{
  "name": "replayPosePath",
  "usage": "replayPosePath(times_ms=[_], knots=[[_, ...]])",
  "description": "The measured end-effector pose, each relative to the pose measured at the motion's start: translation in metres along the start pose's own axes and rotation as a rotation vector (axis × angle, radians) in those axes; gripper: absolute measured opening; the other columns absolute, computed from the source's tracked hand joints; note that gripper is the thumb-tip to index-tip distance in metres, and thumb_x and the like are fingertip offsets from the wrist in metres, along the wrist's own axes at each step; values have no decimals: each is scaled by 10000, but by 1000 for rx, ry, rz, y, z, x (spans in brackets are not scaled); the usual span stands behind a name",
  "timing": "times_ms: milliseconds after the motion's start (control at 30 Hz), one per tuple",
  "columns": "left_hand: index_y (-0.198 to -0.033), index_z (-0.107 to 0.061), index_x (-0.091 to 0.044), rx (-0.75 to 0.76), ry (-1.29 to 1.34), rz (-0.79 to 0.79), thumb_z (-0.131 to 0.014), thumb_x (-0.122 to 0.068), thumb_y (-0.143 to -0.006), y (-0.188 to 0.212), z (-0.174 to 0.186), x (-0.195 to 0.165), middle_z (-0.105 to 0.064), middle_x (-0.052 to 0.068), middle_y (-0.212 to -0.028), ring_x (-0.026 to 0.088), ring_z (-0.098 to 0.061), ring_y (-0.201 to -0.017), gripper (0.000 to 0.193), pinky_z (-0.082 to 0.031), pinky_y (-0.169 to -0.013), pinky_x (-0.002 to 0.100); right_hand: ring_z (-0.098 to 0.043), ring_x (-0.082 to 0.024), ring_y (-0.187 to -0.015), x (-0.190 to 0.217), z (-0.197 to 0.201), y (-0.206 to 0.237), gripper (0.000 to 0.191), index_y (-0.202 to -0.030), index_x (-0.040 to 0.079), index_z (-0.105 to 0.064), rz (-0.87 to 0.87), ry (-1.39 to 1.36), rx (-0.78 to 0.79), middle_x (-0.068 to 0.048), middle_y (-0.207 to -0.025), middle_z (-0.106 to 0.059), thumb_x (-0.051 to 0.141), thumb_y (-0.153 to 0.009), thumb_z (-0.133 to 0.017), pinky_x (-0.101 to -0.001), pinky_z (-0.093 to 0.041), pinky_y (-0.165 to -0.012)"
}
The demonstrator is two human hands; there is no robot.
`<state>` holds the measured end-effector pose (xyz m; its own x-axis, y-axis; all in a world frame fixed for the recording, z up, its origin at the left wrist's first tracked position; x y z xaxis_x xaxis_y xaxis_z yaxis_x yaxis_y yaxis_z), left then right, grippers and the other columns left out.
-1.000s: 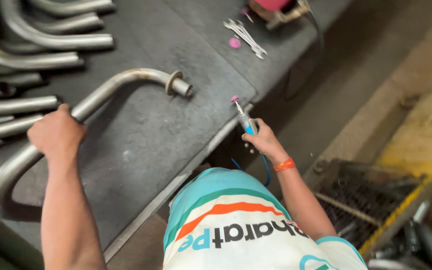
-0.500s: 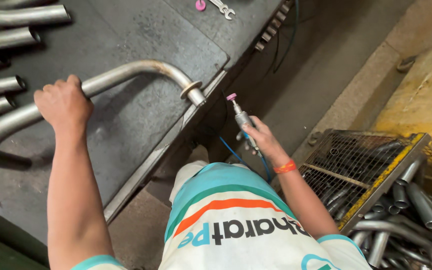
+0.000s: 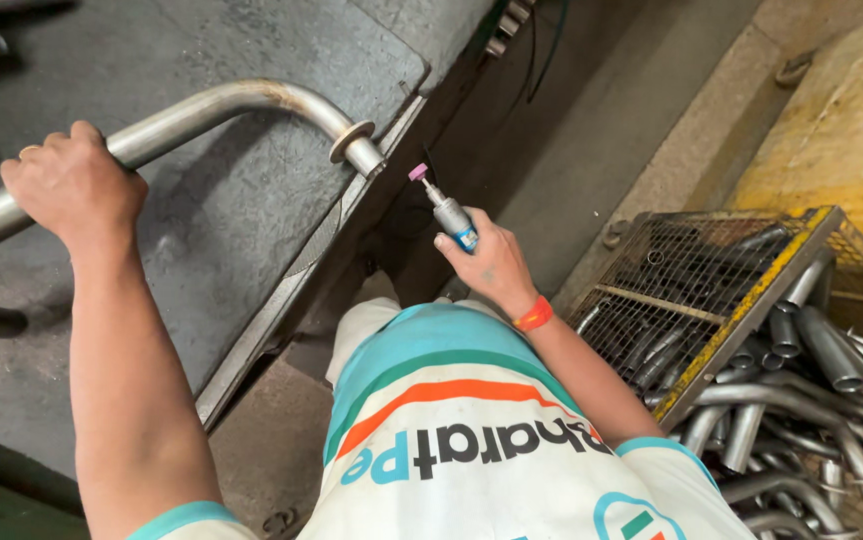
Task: The person holds a bent steel pipe with a flange on a workbench and uses a pneumatic die grinder to grind the weld seam around the pipe end, repositioning the pipe to grind different spots. They briefly reach into a bin of finished pipes, then resume grinding the weld on the pipe.
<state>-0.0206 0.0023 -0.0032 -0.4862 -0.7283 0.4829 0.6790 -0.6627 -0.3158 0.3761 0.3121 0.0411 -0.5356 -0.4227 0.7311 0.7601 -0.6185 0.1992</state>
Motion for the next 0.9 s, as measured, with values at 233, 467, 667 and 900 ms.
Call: replayPosePath(times_ms=[233, 467, 667, 900], knots=[[-751, -614, -158, 13, 9, 17, -661, -84, -664, -4, 0, -2, -636, 33, -729, 226, -610, -712, 123, -387, -770, 365, -725, -410, -911, 15, 3, -3, 613, -1314, 46, -513, 32, -79, -63, -191, -993, -750, 354, -859, -783, -462, -555, -758], [-733, -598, -160, -29, 17, 27, -664, -71, -650, -3, 5, -4, -633, 37, -736, 223, -606, -715, 138, -391, -766, 362, -744, -399, -950, 16, -4, -6, 556, -1311, 103, -588, 67, 49, -67, -196, -1026, -763, 352, -884, -840, -450, -581, -797], [-731, -592, -164, -48, 31, 31, -665, -65, -642, -4, 7, -5, -627, 39, -730, 216, -599, -710, 152, -389, -760, 359, -740, -386, -903, 14, -9, -7, 680, -1315, 26, -487, 35, -93, -80, -174, -1013, -762, 361, -820, -811, -451, -561, -760], [-720, -585, -167, -55, 22, 39, -670, -73, -623, -4, 7, -7, -620, 33, -713, 208, -590, -691, 160, -380, -744, 349, -752, -382, -895, 14, -11, -7, 589, -1291, 82, -576, 43, 14, -77, -178, -973, -763, 382, -860, -845, -442, -583, -759]])
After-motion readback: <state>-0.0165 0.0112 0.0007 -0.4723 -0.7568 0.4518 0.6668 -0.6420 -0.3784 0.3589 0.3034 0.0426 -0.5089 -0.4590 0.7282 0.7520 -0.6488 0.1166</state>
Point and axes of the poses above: each hand's wrist, its own y-axis away from the middle knuckle, its own z-axis out of the back of the hand, x = y × z, the point moved 2 cm from there along -y, towards the middle knuckle
